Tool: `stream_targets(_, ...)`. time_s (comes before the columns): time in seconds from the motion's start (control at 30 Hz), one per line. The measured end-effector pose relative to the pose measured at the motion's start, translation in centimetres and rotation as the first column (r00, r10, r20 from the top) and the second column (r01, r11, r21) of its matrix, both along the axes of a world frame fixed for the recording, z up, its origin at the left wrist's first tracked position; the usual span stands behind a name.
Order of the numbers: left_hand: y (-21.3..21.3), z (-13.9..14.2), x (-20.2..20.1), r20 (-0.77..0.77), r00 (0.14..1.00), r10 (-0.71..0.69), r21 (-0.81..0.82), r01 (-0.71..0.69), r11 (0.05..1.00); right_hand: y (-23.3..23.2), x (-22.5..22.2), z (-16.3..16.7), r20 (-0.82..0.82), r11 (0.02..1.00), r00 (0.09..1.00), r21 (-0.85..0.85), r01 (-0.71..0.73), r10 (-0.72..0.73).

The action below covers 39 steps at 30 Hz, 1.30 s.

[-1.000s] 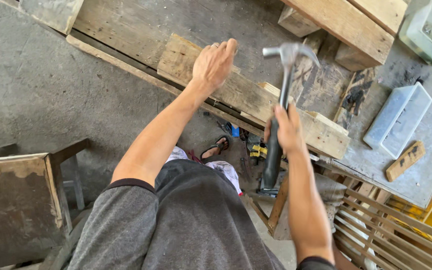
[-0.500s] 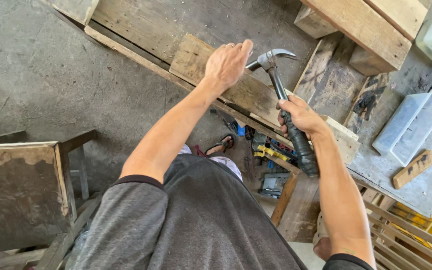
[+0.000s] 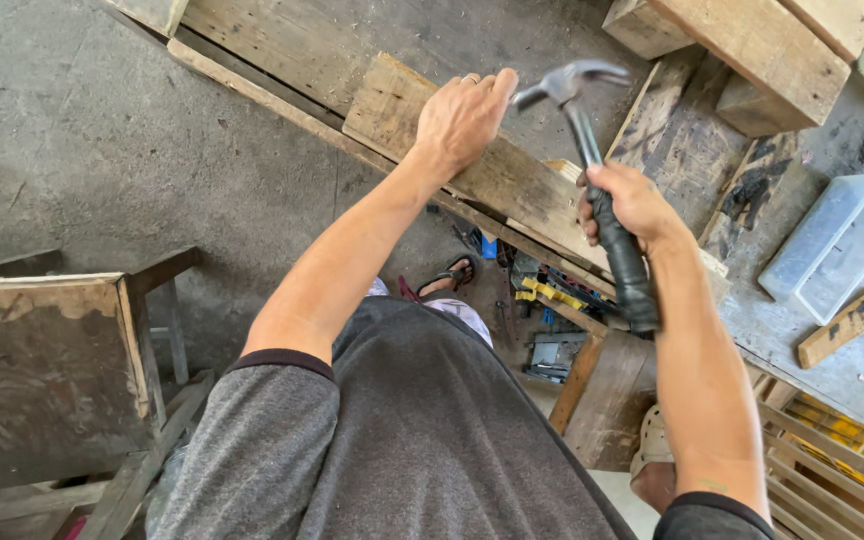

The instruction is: The person assembles wooden boxes by positioning planks and small blocks on a workbench, then hammering nails to secure them. The person repeatedly aligns pieces and drives nails into the wood to form box structures.

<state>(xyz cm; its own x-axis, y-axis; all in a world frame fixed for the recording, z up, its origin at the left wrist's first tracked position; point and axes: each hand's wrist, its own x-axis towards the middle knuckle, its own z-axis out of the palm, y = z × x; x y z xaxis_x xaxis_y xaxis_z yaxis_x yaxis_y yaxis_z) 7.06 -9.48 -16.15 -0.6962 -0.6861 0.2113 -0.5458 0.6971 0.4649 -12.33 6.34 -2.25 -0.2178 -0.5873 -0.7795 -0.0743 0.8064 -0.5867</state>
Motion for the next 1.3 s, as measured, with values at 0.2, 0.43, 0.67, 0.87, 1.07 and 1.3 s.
stream_targets(0.2, 0.6, -0.2, 0.4, -0.088, 0.996, 0.011, -0.154, -0.025, 0.988, 0.6, 0.7, -2.3, 0.000, 0.999, 1.000, 0.030, -0.027, 0.027)
stream_targets(0.43, 0.4, -0.7, 0.3, -0.027, 0.999, -0.033, 0.049, 0.035, 0.998, 3.0, 2.2, -0.3, 0.018, 0.967, 0.983, -0.176, 0.184, -0.184)
stream_targets(0.67, 0.8, -1.3, 0.6, -0.116, 0.992, 0.052, -0.110, -0.065, 0.992, 11.8, 5.8, 1.3, -0.161, 0.866, 0.948, -0.469, 0.172, -0.275)
stream_targets(0.87, 0.7, 1.1, 1.3, -0.215, 0.976, 0.036, -0.101, -0.059, 0.993, 18.5, 10.0, -3.8, -0.487, 0.959, 0.838, -0.249, 0.138, -0.247)
stream_targets(1.07, 7.9, 7.4, 1.7, -0.684, 0.726, 0.074, 0.140, 0.031, 0.990, 19.8, 10.7, -6.3, -0.448, 0.924, 0.837, -0.348, 0.161, -0.315)
stream_targets(1.3, 10.2, 7.4, 3.4, -0.641, 0.764, 0.080, 0.369, 0.215, 0.904, 19.2, 10.9, -5.9, -0.443, 0.921, 0.846, -0.366, 0.131, -0.297)
